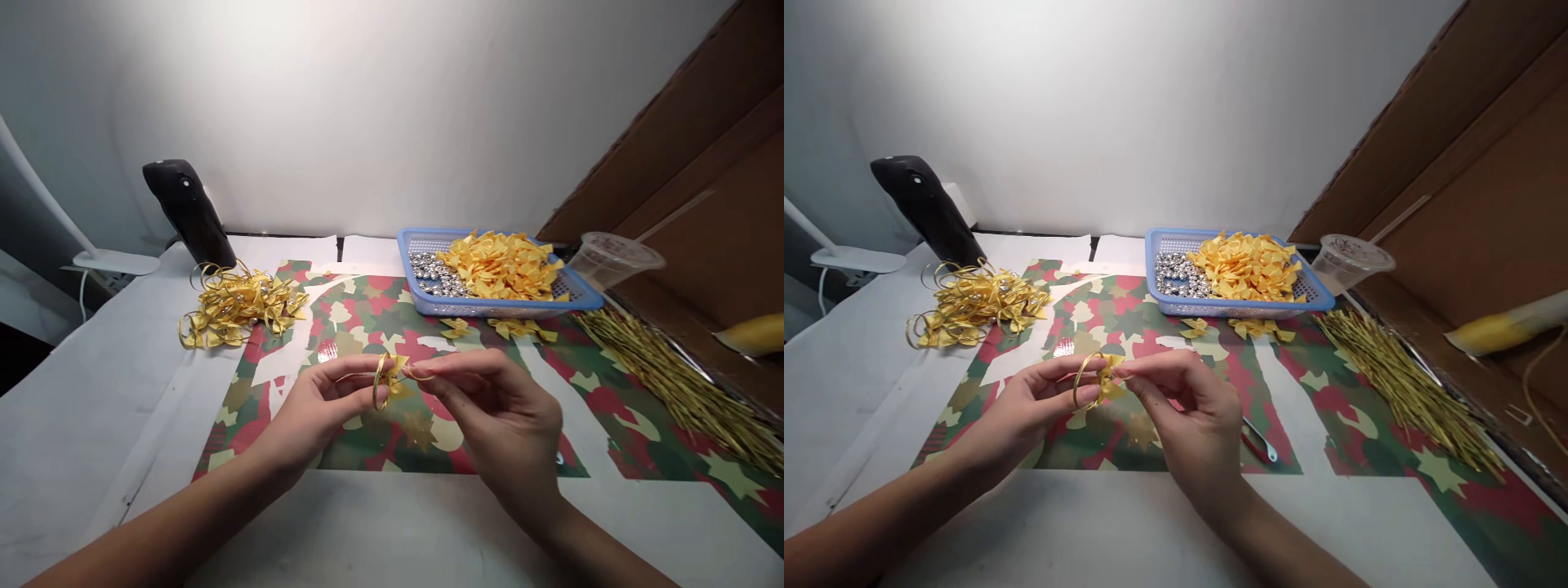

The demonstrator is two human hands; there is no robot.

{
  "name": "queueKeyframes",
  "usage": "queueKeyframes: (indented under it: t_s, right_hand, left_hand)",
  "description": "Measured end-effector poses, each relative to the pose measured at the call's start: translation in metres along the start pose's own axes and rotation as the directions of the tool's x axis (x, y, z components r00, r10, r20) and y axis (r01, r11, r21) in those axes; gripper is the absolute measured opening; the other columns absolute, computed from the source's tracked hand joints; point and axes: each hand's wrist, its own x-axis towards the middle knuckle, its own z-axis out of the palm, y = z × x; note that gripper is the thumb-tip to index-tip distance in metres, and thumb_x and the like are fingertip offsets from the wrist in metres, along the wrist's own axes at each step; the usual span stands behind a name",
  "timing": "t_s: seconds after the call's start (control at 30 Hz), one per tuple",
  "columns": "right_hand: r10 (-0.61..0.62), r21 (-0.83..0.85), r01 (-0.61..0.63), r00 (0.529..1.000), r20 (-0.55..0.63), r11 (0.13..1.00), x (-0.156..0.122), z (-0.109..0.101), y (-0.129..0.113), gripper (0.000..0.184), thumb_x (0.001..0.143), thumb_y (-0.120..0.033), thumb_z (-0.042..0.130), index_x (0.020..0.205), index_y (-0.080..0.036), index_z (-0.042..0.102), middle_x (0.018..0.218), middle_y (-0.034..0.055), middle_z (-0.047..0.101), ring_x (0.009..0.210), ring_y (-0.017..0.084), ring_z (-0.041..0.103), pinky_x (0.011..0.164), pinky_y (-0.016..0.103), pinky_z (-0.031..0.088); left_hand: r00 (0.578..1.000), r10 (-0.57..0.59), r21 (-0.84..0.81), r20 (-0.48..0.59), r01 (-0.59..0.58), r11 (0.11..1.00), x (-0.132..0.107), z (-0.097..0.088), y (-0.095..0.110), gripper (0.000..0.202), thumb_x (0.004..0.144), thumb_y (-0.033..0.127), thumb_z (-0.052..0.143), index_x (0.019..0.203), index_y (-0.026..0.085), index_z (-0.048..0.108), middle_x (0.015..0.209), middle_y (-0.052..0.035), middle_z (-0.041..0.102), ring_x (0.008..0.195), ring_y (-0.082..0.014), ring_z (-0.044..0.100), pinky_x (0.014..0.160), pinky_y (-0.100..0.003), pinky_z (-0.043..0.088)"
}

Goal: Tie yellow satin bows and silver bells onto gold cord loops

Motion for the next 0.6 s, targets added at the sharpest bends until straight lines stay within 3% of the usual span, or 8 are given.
queueKeyframes:
  t_s: [0.27,0.6]
  right_hand:
    - [-0.114,-0.085,0.117,0.993,0.041,0.989,-0.0022,-0.0029,0.0009,0.023,0.078,-0.003,0.066,0.085,-0.024,0.070,0.078,-0.0013,0.074,0.072,0.016,0.072,0.065,0.027,0.062]
    - [-0.261,-0.197,0.277,0.960,0.100,0.941,-0.0004,-0.0052,0.0013,0.027,0.079,-0.001,0.063,0.089,-0.025,0.069,0.078,-0.0010,0.075,0.071,0.016,0.072,0.063,0.026,0.061]
  left_hand:
    - [1.000,0.013,0.013,0.006,-0.013,1.000,-0.0001,-0.0011,-0.0004,0.024,0.071,0.025,0.078,0.094,0.026,0.074,0.103,-0.0003,0.074,0.097,-0.0148,0.066,0.081,-0.020,0.051]
    - [1.000,0.022,-0.014,0.005,-0.022,1.000,0.0002,0.0020,0.0038,0.023,0.067,0.024,0.081,0.089,0.025,0.075,0.094,0.0011,0.076,0.086,-0.0113,0.068,0.075,-0.017,0.051]
